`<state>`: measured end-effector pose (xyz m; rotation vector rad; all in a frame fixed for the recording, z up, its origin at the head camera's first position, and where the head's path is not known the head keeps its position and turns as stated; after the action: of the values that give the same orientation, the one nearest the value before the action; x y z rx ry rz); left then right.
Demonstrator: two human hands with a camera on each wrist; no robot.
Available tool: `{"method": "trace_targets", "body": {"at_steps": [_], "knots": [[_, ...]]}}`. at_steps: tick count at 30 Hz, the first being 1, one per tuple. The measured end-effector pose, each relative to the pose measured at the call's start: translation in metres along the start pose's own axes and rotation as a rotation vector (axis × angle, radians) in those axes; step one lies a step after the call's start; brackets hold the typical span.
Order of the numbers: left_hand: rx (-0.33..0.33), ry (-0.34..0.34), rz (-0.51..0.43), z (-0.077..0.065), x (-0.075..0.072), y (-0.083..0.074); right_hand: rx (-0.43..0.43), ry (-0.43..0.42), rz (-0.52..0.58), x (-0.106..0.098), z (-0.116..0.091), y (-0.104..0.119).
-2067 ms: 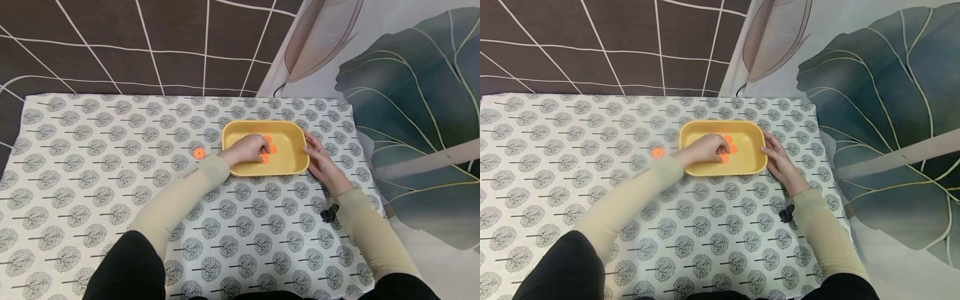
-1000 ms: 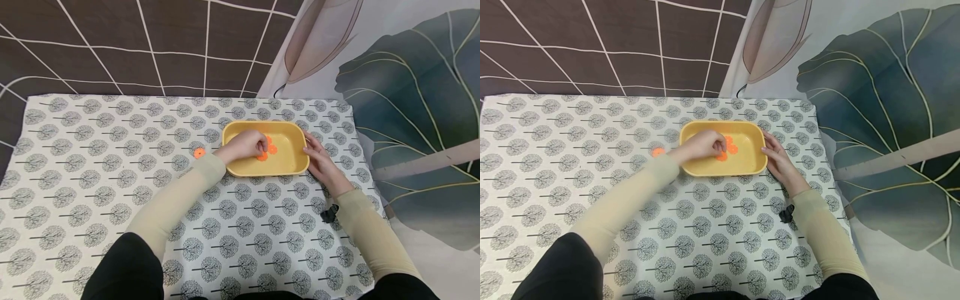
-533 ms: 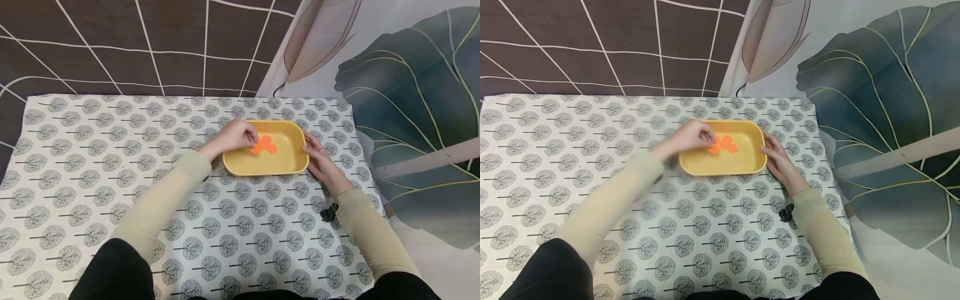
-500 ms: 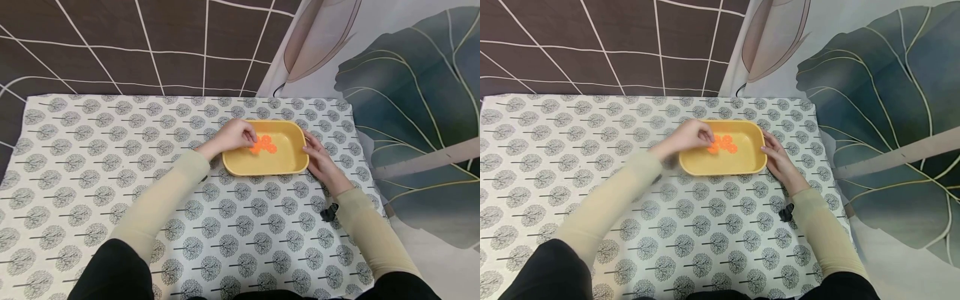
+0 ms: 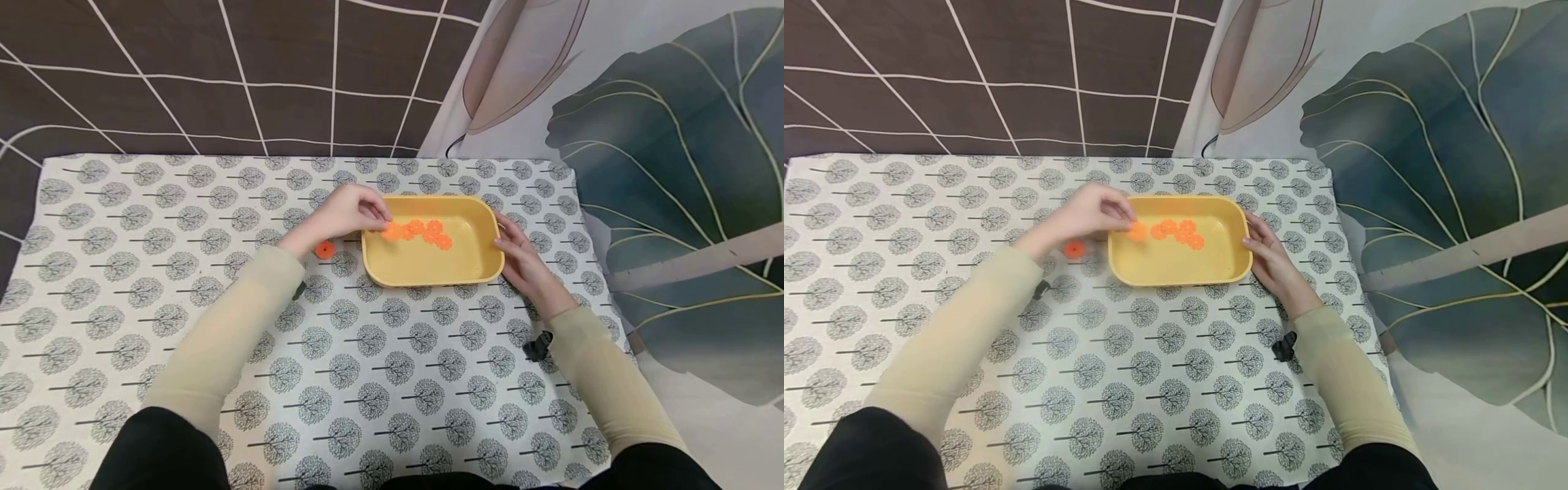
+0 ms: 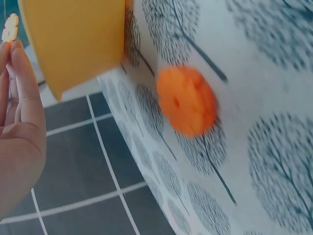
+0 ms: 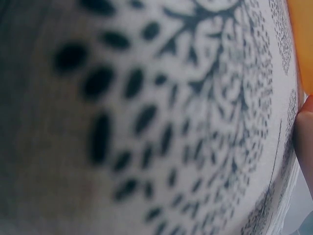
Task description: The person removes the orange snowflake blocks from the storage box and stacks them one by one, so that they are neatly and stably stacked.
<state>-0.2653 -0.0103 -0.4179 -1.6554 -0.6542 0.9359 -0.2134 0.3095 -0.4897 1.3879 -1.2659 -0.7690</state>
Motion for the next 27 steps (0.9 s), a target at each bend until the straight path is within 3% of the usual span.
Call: {"method": "trace_targets", "body": {"at_steps": [11, 22, 27], "knots": [[-0.087, -0.098, -0.025, -0.030, -0.043, 0.017, 0.013, -0.016, -0.015, -0.001, 0.001, -0.001], [-0.233, -0.107, -0.011, -0.051, -0.060, 0.044, 0.008, -0.021, -0.019, -0.002, 0.001, -0.001], [-0.267, -0.105, 0.033, -0.057, -0.063, 0.056, 0.011, -0.024, -0.006, -0.002, 0.001, -0.001]]}}
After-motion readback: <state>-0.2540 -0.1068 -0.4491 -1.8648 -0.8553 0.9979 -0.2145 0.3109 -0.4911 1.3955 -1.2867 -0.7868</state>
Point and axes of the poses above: each hand's wrist, its own z-axis towards the middle knuckle, its own x-axis out of the palm, y = z × x, the point moved 8 cm from there along z, towards the middle knuckle, and after that the axes turned 7 degrees about -z, right-handed, at the moved point
